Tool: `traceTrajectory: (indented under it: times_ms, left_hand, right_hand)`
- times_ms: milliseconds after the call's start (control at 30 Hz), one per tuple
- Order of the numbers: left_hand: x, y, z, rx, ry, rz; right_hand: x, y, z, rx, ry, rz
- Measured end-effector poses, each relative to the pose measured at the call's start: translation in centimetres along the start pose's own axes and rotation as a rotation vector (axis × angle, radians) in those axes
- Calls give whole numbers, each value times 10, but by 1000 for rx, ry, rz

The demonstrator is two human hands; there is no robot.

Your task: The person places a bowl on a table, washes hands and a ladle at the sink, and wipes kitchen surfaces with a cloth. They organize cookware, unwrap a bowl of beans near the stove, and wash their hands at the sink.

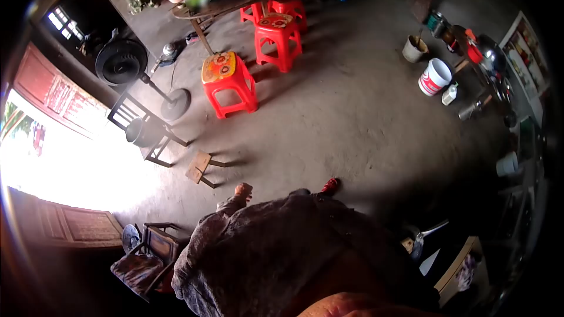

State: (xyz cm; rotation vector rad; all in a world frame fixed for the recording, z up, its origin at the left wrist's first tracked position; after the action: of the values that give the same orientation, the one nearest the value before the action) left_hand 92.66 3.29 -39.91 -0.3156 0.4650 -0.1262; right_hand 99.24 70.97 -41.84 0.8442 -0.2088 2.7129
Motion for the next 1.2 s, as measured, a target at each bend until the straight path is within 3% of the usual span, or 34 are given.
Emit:
traceTrajectory:
  times_ms: [167,300,433,567,733,900,1100,1133,1200]
  left_hand:
    - [-118,25,19,-180,-21,-123]
    - [-207,63,27,-168,-81,-150]
    - [-285,111,-6,-141,-74,-368]
    - [-380,155,-29,-137,3,-522]
    - [-504,223,-120,-200,130,-655]
    - [-649,369,-222,-263,319,-1017]
    - [-851,626,-162,359,594,-474]
    - [-885,652,-121,323,902,-563]
    - [-928,704,-74,292,1141,-672]
  right_hand:
    - [107,-81,-160,101,-102,-106]
    - [242,-84,-134,13,-214,-282]
    - [293,-99,-130,-49,-163,-298]
    - [281,-159,-144,-173,-124,-271]
    - [318,-208,-188,-255,-26,-289]
    - [407,-256,-225,-260,1,-318]
    - [505,-319,-274,-246,-17,-332]
    - [516,-331,-285,-240,-23,-338]
    - [534,-361,-303,-233,-37,-350]
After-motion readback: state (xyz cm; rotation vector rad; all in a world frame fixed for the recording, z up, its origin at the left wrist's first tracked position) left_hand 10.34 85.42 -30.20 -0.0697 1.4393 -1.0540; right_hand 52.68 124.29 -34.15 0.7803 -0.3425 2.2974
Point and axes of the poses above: each hand's wrist, its own z-axis away from the middle knuckle, its own y-axis out of the palm, x = y × z, the point moved 3 cm from there along -z, towards the middle knuckle, and after that the axes turned 13 degrees about -z, right-handed, at the moved point
